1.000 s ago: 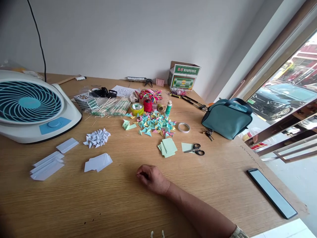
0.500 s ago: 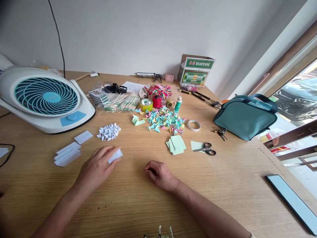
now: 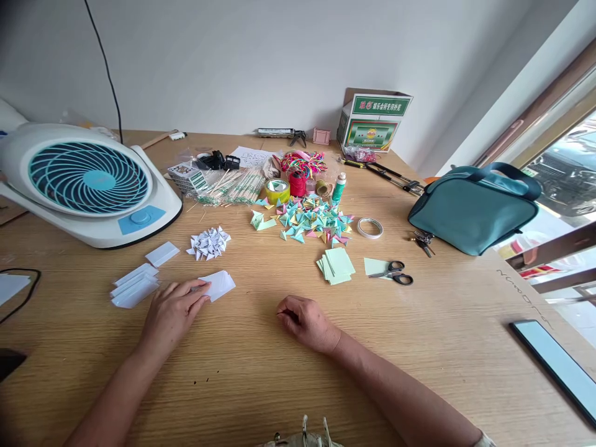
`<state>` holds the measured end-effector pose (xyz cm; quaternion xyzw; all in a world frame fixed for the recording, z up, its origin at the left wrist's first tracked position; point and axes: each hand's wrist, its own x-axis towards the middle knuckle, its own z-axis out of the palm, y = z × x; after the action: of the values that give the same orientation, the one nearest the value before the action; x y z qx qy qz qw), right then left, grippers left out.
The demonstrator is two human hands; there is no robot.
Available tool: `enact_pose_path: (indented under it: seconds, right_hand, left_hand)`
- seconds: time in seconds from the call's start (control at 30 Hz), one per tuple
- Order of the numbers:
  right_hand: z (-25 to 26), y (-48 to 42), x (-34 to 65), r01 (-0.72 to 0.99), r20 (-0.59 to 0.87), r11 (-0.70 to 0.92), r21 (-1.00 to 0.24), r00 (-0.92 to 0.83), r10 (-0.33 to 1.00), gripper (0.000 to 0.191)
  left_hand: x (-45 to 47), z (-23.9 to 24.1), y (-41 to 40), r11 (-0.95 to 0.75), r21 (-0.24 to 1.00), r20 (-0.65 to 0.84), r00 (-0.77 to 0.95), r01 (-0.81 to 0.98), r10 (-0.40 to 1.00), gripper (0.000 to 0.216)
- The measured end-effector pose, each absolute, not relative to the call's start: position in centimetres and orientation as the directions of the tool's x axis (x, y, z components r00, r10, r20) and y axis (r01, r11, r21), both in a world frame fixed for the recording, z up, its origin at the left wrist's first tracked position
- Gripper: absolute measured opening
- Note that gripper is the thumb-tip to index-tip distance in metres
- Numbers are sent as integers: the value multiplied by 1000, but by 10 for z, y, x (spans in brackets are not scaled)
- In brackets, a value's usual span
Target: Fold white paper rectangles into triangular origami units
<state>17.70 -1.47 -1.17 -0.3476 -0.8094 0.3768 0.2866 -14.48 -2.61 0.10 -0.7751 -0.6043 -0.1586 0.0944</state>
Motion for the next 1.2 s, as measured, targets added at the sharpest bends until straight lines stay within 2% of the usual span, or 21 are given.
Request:
enact_pose_path:
  seconds: [0.17, 0.3, 0.43, 0.57, 0.63, 0.7, 0.77, 0.83, 0.9, 1.0, 1.07, 1.2]
  right_hand:
    - [-11, -14, 177, 331, 221, 492, -805, -602, 767, 9]
    - [-10, -14, 176, 322, 228, 496, -806, -605, 763, 10]
    - [-9, -14, 176, 323, 225, 492, -808, -603, 765, 11]
    - [-10, -14, 176, 315, 226, 486, -815, -600, 767, 12]
    - [-11, -14, 177, 315, 223, 481, -818, -596, 772, 12]
    - [-13, -14, 177, 317, 213, 462, -829, -585, 783, 11]
    - [-15, -14, 178, 312, 186, 413, -855, -559, 808, 10]
    - [-14, -13, 178, 286, 138, 321, -903, -515, 846, 12]
    - [-11, -11, 178, 231, 72, 202, -952, -471, 879, 17]
    - [-3, -2, 174, 119, 15, 75, -990, -441, 897, 32]
    - [0, 6, 171, 57, -31, -7, -998, -434, 900, 39]
    - [-6, 19, 170, 77, -85, -63, -995, -327, 941, 38]
  left_hand:
    - [-155, 0, -18, -309, 280, 371, 194, 909, 908, 28]
    - [-157, 7, -14, -277, 428, 302, 152, 860, 941, 29]
    - [-159, 12, -10, -252, 496, 249, 142, 831, 958, 30]
    - [-159, 17, -7, -245, 492, 269, 121, 836, 955, 29]
    - [-154, 22, -6, -212, 491, 309, 59, 845, 949, 26]
    - [-143, 27, -6, -170, 567, 352, -51, 806, 935, 22]
    - [-125, 29, -4, -103, 719, 305, -178, 688, 936, 20]
    - [-99, 29, -1, -44, 905, 147, -213, 422, 966, 22]
    - [-68, 25, 2, 15, 987, 15, -184, 159, 983, 24]
    - [-23, 19, 4, 138, 985, -149, -110, -101, 983, 31]
    - [0, 15, 3, 203, 960, -220, -72, -193, 973, 33]
    - [17, 8, 3, 236, 960, -238, 9, -153, 971, 32]
